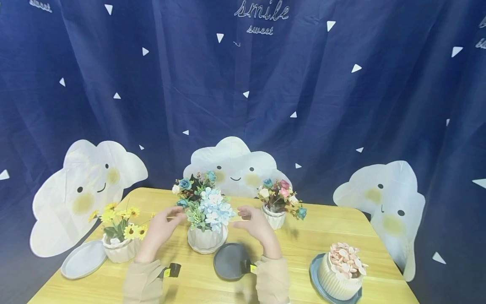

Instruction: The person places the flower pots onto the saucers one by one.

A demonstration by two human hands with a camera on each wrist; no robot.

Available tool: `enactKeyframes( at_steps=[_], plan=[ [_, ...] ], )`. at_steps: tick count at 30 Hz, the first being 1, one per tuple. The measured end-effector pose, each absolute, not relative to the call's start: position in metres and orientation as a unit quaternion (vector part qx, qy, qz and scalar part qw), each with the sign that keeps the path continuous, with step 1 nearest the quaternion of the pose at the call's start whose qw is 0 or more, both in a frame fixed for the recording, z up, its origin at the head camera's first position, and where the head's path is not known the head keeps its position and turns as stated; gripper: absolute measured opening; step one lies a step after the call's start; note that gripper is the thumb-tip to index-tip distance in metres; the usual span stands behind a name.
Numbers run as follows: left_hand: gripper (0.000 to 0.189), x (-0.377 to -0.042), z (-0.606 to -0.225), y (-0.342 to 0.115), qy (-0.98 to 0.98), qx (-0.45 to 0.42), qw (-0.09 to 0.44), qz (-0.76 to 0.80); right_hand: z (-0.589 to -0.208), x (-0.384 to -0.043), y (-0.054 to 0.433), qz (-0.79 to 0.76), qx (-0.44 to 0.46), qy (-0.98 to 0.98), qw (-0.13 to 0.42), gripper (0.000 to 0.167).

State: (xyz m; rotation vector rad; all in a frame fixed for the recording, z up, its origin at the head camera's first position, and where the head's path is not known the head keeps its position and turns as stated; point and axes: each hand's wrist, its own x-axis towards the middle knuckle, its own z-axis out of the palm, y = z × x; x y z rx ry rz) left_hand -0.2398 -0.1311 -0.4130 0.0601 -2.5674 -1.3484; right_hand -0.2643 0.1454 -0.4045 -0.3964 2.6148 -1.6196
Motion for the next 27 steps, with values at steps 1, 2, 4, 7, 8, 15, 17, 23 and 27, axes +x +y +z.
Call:
enactKeyframes(
  at_steps=[1, 2, 4, 7, 8, 15, 17, 23, 27],
  plan=[
    [0.038, -0.239, -0.412, -0.131, -0.878, 0.019, 0.122, -0.462, -0.404, -0.264, 0.147, -0.525, -0.126, 0.842, 0.02, 0.051],
    [0.038, -0.238, -0.41, -0.131, -0.878, 0.019, 0.123, -0.463, -0.403, -0.264, 0.148, -0.526, -0.123, 0.841, 0.019, 0.051],
    [0.038, -0.235, -0.406, -0.131, -0.877, 0.018, 0.123, -0.463, -0.402, -0.263, 0.151, -0.529, -0.115, 0.841, 0.016, 0.051],
    [0.038, -0.233, -0.401, -0.13, -0.876, 0.019, 0.124, -0.466, -0.4, -0.263, 0.157, -0.533, -0.108, 0.839, 0.008, 0.05],
    [0.037, -0.231, -0.399, -0.13, -0.875, 0.019, 0.124, -0.467, -0.399, -0.263, 0.159, -0.535, -0.106, 0.838, 0.005, 0.05],
    [0.038, -0.223, -0.388, -0.129, -0.88, 0.01, 0.116, -0.461, -0.39, -0.258, 0.174, -0.556, -0.094, 0.826, -0.007, 0.046],
    [0.036, -0.22, -0.385, -0.129, -0.884, 0.003, 0.113, -0.454, -0.389, -0.257, 0.178, -0.561, -0.089, 0.823, -0.011, 0.045],
    [0.019, -0.213, -0.378, -0.13, -0.902, -0.023, 0.086, -0.422, -0.39, -0.257, 0.189, -0.567, -0.065, 0.821, -0.017, 0.046],
    [0.015, -0.211, -0.377, -0.129, -0.908, -0.042, 0.056, -0.412, -0.392, -0.258, 0.197, -0.566, -0.048, 0.823, -0.019, 0.048]
  ],
)
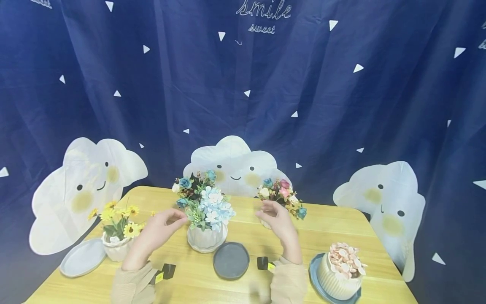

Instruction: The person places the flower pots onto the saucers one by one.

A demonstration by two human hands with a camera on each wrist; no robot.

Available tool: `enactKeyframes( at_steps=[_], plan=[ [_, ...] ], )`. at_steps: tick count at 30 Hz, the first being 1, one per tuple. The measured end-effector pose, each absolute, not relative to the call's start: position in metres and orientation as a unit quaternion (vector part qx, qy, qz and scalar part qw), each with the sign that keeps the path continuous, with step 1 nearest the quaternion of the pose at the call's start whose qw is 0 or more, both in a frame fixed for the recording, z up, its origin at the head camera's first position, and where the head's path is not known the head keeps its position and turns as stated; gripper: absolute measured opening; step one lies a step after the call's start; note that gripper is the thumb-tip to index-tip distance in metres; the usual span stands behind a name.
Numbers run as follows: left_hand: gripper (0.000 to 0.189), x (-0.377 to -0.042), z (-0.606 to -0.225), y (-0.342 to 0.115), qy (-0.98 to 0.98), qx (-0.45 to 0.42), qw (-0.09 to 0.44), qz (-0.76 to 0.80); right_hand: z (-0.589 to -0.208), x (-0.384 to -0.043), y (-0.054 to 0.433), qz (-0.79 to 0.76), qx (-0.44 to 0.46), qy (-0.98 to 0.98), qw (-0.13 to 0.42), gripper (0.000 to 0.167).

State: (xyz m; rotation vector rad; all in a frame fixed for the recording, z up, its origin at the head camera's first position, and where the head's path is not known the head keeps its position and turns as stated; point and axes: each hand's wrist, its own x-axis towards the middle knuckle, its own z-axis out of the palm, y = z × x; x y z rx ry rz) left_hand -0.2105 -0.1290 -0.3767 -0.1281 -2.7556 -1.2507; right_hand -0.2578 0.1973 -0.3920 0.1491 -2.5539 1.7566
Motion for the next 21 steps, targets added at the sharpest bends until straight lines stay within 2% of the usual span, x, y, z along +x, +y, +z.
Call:
enactKeyframes(
  at_steps=[11, 21],
  plan=[
    [0.01, -0.218, -0.394, -0.128, -0.921, -0.122, -0.024, -0.37, -0.396, -0.256, 0.219, 0.582, 0.007, -0.813, 0.031, 0.05],
    [0.014, -0.225, -0.41, -0.13, -0.884, -0.165, -0.139, -0.414, -0.4, -0.257, 0.224, 0.573, -0.002, -0.819, 0.022, 0.053]
  ],
)
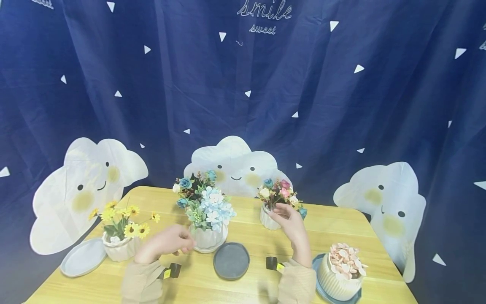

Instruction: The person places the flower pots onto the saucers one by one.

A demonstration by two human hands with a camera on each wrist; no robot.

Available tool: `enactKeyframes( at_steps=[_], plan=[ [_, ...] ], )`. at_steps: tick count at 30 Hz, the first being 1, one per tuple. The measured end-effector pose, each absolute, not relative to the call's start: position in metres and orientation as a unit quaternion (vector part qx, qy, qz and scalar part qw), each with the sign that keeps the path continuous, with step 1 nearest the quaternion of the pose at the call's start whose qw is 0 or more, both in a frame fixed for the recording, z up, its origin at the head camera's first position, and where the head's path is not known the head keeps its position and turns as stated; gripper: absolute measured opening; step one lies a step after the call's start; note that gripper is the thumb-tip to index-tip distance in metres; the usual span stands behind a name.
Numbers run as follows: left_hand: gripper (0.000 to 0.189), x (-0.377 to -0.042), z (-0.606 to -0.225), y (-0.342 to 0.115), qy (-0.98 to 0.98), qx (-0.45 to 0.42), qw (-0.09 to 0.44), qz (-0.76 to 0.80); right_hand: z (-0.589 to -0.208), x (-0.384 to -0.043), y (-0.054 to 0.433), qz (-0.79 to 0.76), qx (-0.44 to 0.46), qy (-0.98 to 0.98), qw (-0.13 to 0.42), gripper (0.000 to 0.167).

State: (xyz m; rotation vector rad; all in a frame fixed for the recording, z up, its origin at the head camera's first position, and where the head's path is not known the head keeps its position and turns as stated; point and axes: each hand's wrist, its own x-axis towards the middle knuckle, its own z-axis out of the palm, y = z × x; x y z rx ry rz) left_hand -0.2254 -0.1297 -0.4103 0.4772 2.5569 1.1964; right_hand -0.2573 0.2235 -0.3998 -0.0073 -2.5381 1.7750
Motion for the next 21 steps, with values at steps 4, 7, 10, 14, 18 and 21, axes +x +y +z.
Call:
enactKeyframes(
  at_steps=[4, 7, 10, 14, 18, 21],
  plan=[
    [0.012, -0.227, -0.416, -0.126, 0.88, 0.173, 0.164, 0.412, -0.401, -0.258, 0.224, 0.57, -0.005, -0.821, 0.02, 0.053],
    [0.011, -0.23, -0.422, -0.121, 0.88, 0.174, 0.177, 0.405, -0.403, -0.259, 0.224, 0.568, -0.005, -0.823, 0.02, 0.051],
    [0.011, -0.232, -0.427, -0.115, 0.879, 0.176, 0.19, 0.401, -0.405, -0.261, 0.224, 0.566, -0.006, -0.824, 0.017, 0.05],
    [0.019, -0.232, -0.433, -0.107, 0.868, 0.174, 0.215, 0.411, -0.41, -0.264, 0.225, 0.565, -0.013, -0.825, 0.014, 0.05],
    [0.02, -0.231, -0.438, -0.099, 0.867, 0.154, 0.238, 0.41, -0.416, -0.267, 0.225, 0.554, -0.016, -0.832, 0.005, 0.051],
    [0.017, -0.23, -0.443, -0.093, 0.87, 0.145, 0.24, 0.404, -0.422, -0.27, 0.225, 0.545, -0.016, -0.838, 0.001, 0.053]
  ],
)
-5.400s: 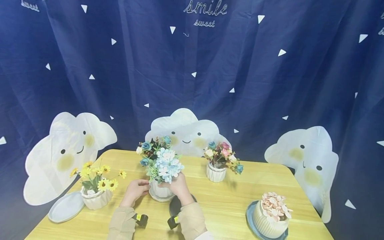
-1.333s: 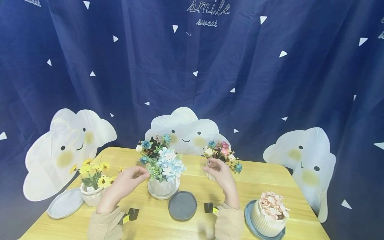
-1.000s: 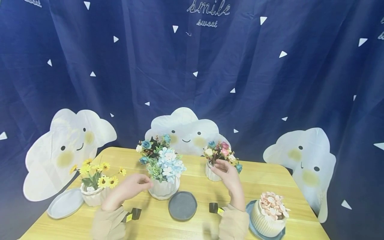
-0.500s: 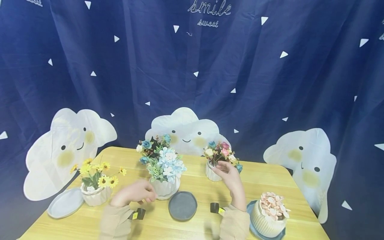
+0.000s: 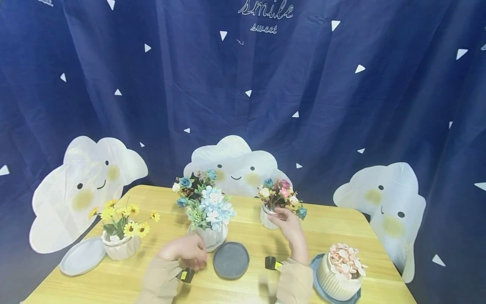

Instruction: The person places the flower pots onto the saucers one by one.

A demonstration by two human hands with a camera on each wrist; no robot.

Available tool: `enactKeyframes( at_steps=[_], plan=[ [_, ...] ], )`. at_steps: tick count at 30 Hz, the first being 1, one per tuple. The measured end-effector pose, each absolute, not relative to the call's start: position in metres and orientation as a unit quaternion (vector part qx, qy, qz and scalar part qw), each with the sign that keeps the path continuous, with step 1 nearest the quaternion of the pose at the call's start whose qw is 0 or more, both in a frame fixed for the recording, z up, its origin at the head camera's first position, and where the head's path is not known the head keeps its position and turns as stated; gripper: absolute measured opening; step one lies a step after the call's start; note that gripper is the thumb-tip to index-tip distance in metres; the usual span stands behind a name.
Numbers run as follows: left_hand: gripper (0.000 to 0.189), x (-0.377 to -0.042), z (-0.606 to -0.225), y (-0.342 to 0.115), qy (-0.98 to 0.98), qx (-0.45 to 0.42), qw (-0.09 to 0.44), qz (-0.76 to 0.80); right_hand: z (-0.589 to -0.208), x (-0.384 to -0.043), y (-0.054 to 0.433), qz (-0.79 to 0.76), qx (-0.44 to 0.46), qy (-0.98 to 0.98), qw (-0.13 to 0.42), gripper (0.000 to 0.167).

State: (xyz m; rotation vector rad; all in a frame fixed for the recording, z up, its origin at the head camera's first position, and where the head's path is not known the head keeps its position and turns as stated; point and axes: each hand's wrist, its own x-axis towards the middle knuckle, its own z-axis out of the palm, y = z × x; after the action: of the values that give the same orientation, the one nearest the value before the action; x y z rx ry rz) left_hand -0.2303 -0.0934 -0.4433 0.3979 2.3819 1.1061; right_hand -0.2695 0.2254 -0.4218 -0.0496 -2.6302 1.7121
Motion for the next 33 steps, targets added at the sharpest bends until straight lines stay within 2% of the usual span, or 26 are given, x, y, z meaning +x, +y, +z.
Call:
enactKeyframes(
  at_steps=[7, 13, 18, 21, 24, 30, 33],
  plan=[
    [0.016, -0.232, -0.455, -0.081, 0.879, 0.138, 0.234, 0.392, -0.431, -0.274, 0.225, 0.54, -0.028, -0.841, -0.003, 0.053],
    [0.021, -0.231, -0.46, -0.07, 0.88, 0.123, 0.242, 0.39, -0.438, -0.275, 0.224, 0.541, -0.037, -0.84, -0.001, 0.046],
    [0.026, -0.23, -0.463, -0.065, 0.878, 0.1, 0.245, 0.4, -0.445, -0.279, 0.224, 0.53, -0.045, -0.847, 0.02, 0.038],
    [0.028, -0.231, -0.465, -0.064, 0.875, 0.092, 0.247, 0.406, -0.449, -0.282, 0.225, 0.511, -0.062, -0.857, 0.029, 0.039],
    [0.029, -0.232, -0.468, -0.063, 0.873, 0.088, 0.249, 0.41, -0.454, -0.286, 0.227, 0.493, -0.078, -0.866, 0.035, 0.048],
    [0.028, -0.234, -0.472, -0.061, 0.87, 0.079, 0.254, 0.416, -0.469, -0.297, 0.228, 0.498, -0.095, -0.861, 0.036, 0.075],
    [0.029, -0.234, -0.472, -0.061, 0.867, 0.078, 0.257, 0.42, -0.473, -0.3, 0.227, 0.504, -0.108, -0.856, 0.04, 0.082]
  ],
)
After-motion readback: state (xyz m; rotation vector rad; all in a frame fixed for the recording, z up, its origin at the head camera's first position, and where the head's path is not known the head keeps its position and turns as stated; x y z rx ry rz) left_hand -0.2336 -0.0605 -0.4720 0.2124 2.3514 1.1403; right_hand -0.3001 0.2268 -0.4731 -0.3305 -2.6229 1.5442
